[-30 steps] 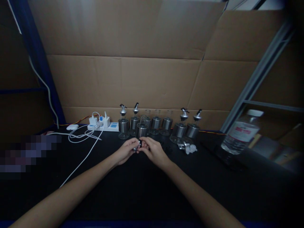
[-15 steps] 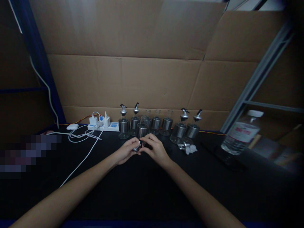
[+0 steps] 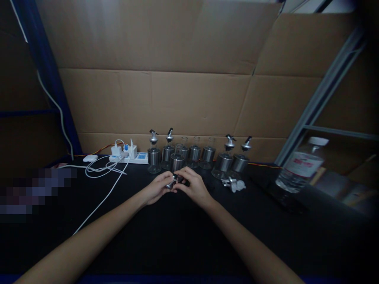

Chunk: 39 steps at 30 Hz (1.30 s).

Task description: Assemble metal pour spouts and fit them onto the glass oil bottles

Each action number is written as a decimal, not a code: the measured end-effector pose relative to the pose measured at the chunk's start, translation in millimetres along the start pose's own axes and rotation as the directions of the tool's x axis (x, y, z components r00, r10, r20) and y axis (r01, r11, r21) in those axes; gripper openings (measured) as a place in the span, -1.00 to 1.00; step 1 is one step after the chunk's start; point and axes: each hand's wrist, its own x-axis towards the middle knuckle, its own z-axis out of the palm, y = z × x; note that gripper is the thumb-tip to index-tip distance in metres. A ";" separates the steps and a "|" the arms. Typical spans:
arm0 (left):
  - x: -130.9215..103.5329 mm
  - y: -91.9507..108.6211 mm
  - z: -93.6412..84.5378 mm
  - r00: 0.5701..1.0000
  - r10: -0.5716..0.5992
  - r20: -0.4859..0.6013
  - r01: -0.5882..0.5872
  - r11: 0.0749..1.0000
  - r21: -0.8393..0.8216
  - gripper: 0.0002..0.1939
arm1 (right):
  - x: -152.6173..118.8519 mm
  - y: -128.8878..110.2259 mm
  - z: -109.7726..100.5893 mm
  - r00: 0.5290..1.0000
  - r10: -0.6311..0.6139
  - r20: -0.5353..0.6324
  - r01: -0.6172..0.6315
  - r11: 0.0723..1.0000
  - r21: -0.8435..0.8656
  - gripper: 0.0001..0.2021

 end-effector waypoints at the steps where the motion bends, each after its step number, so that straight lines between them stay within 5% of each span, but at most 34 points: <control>1: 0.2 -0.3 -0.4 1.000 0.003 -0.010 -0.003 1.000 0.006 -0.79 | 0.2 -0.3 0.0 1.000 0.005 0.003 -0.005 1.000 0.010 -0.72; 26: 0.8 -2.6 -0.7 1.000 -0.009 0.028 0.008 1.000 0.025 -0.80 | -0.2 -3.4 -1.3 0.998 0.067 0.008 -0.067 0.998 -0.022 -0.70; 39: 2.0 -2.2 0.5 0.999 0.014 0.029 -0.016 0.998 0.065 -0.84 | 1.1 -5.6 -11.7 0.992 0.083 0.098 -0.094 0.989 0.114 -0.69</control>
